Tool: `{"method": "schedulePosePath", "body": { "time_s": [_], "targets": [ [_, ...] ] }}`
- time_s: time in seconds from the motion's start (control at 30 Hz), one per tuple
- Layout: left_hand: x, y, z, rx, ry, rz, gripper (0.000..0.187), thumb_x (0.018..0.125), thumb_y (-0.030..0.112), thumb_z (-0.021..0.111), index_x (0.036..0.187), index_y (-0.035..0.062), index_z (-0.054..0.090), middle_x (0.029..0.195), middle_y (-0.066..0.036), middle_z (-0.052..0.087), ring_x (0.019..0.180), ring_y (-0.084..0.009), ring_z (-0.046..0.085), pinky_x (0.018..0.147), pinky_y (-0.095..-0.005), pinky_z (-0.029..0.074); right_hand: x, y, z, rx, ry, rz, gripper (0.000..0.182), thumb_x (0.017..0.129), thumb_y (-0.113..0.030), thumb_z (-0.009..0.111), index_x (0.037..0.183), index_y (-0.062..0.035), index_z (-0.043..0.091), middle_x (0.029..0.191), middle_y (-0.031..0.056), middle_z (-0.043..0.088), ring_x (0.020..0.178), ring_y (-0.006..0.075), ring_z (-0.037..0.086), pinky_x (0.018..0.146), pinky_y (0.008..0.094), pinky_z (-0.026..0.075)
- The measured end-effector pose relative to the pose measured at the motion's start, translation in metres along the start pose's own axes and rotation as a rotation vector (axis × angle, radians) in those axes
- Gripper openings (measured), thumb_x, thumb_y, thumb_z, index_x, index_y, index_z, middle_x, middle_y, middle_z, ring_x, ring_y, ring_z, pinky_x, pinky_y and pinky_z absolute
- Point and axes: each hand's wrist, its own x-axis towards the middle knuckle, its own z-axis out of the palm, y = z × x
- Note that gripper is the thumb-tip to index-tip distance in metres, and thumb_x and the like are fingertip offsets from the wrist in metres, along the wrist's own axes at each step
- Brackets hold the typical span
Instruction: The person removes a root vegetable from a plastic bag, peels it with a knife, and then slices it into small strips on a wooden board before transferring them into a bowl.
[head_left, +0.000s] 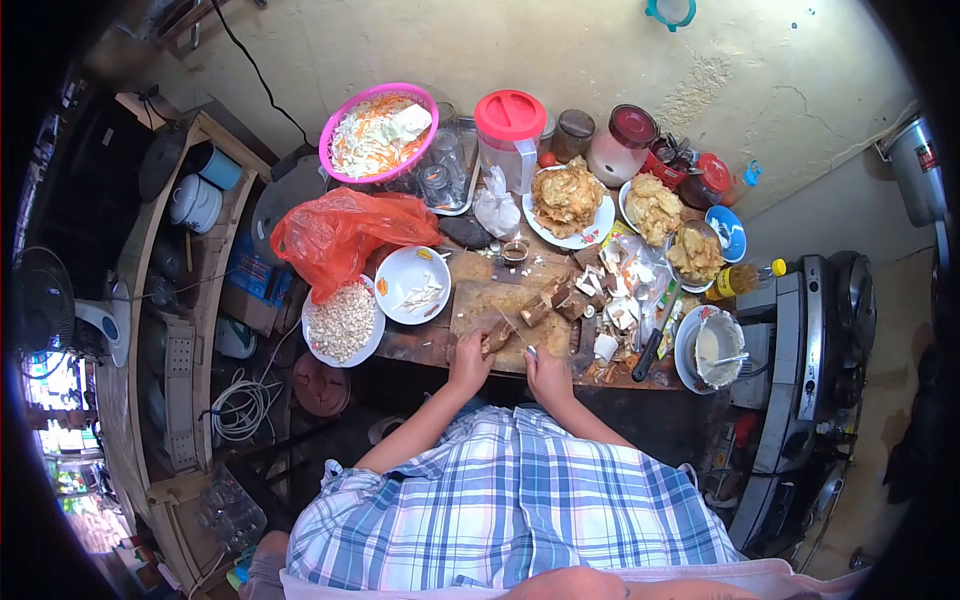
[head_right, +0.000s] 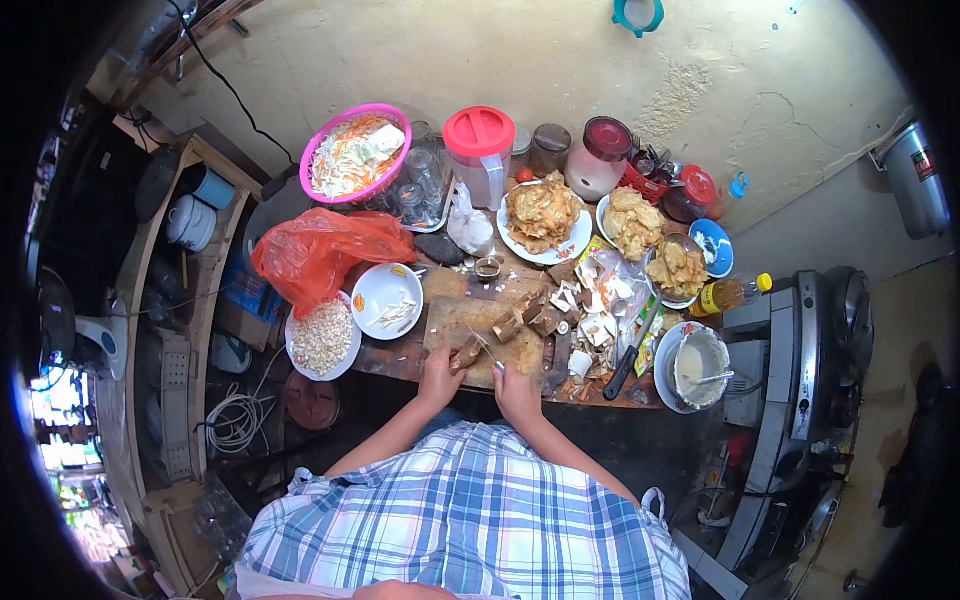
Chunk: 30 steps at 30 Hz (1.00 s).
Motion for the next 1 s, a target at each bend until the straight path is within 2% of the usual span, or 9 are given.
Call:
{"method": "schedulePosePath", "body": {
  "time_s": [0.13, 0.27, 0.47, 0.57, 0.67, 0.77, 0.83, 0.93, 1.0],
  "targets": [
    [-0.007, 0.002, -0.001, 0.03, 0.123, 0.116, 0.037, 0.062, 0.002, 0.075, 0.095, -0.0014, 0.058, 0.089, -0.018, 0.06, 0.087, -0.0369, 0.058, 0.078, -0.0422, 0.047, -0.012, 0.007, 0.011, 0.006, -0.055, -0.045, 0.026, 0.091, -0.025, 0.052, 0.084, 0.0003, 0.051, 0.064, 0.0256, 0.058, 0.062, 0.0447, 0.058, 0.055, 0.0525, 0.045],
    [-0.01, 0.004, -0.007, 0.005, 0.076, 0.066, 0.033, 0.063, 0.001, 0.073, 0.092, -0.0014, 0.057, 0.09, -0.018, 0.059, 0.092, -0.0375, 0.056, 0.082, -0.0418, 0.046, -0.012, 0.006, 0.022, -0.024, -0.106, -0.084, 0.029, 0.092, -0.028, 0.051, 0.084, -0.0002, 0.053, 0.064, 0.0238, 0.06, 0.06, 0.0428, 0.061, 0.054, 0.0509, 0.048],
    [-0.014, -0.008, -0.006, -0.085, 0.096, 0.012, 0.029, 0.062, 0.002, 0.074, 0.086, -0.0014, 0.058, 0.09, -0.018, 0.059, 0.089, -0.0374, 0.057, 0.079, -0.0419, 0.046, -0.009, 0.002, 0.028, -0.066, -0.142, -0.088, 0.028, 0.091, -0.027, 0.052, 0.085, 0.0, 0.054, 0.065, 0.0243, 0.06, 0.061, 0.0426, 0.061, 0.055, 0.0513, 0.049],
    [-0.012, -0.007, -0.012, -0.108, 0.091, 0.016, 0.025, 0.065, 0.002, 0.072, 0.085, -0.0015, 0.058, 0.087, -0.016, 0.059, 0.084, -0.0353, 0.057, 0.075, -0.0411, 0.047, -0.005, -0.003, 0.025, -0.102, -0.185, -0.063, 0.028, 0.091, -0.027, 0.052, 0.085, 0.0006, 0.054, 0.065, 0.0253, 0.06, 0.061, 0.0432, 0.061, 0.056, 0.0519, 0.048],
    [0.014, 0.001, -0.028, -0.08, 0.375, 0.137, 0.017, 0.073, 0.005, 0.066, 0.085, -0.0013, 0.057, 0.082, -0.014, 0.056, 0.077, -0.0291, 0.057, 0.069, -0.0373, 0.046, 0.0, -0.009, 0.022, -0.15, -0.224, -0.04, 0.029, 0.091, -0.028, 0.051, 0.086, 0.0004, 0.055, 0.066, 0.0248, 0.061, 0.062, 0.0425, 0.062, 0.057, 0.0517, 0.049],
    [0.056, 0.007, -0.024, -0.146, 0.316, 0.143, 0.017, 0.076, 0.007, 0.065, 0.088, -0.0016, 0.057, 0.083, -0.014, 0.057, 0.074, -0.0276, 0.058, 0.067, -0.0352, 0.047, 0.003, -0.013, 0.02, -0.177, -0.244, -0.025, 0.029, 0.091, -0.028, 0.051, 0.086, 0.0003, 0.056, 0.067, 0.0243, 0.062, 0.063, 0.0419, 0.062, 0.058, 0.0513, 0.05],
    [0.079, 0.014, -0.013, -0.213, 0.245, 0.239, 0.015, 0.076, 0.004, 0.065, 0.089, -0.0021, 0.059, 0.08, -0.014, 0.058, 0.069, -0.0247, 0.059, 0.062, -0.0321, 0.048, 0.002, -0.015, 0.019, -0.187, -0.248, -0.018, 0.03, 0.091, -0.029, 0.051, 0.087, 0.0002, 0.056, 0.067, 0.0241, 0.062, 0.063, 0.0416, 0.063, 0.059, 0.0511, 0.05],
    [0.092, 0.012, 0.002, -0.269, 0.101, 0.214, 0.014, 0.081, 0.006, 0.063, 0.09, -0.0031, 0.059, 0.078, -0.013, 0.057, 0.064, -0.0206, 0.057, 0.058, -0.03, 0.046, 0.005, -0.017, 0.018, -0.224, -0.263, -0.03, 0.029, 0.091, -0.029, 0.051, 0.086, -0.0007, 0.054, 0.066, 0.022, 0.063, 0.063, 0.0389, 0.064, 0.057, 0.0485, 0.052],
    [0.095, 0.007, 0.009, -0.294, 0.075, 0.187, 0.014, 0.082, 0.007, 0.063, 0.091, -0.0031, 0.059, 0.077, -0.012, 0.056, 0.062, -0.0188, 0.055, 0.057, -0.0293, 0.045, 0.005, -0.017, 0.02, -0.258, -0.255, -0.039, 0.029, 0.091, -0.029, 0.051, 0.085, -0.0011, 0.054, 0.065, 0.0212, 0.063, 0.061, 0.0379, 0.064, 0.055, 0.0475, 0.052]
  ]
}}
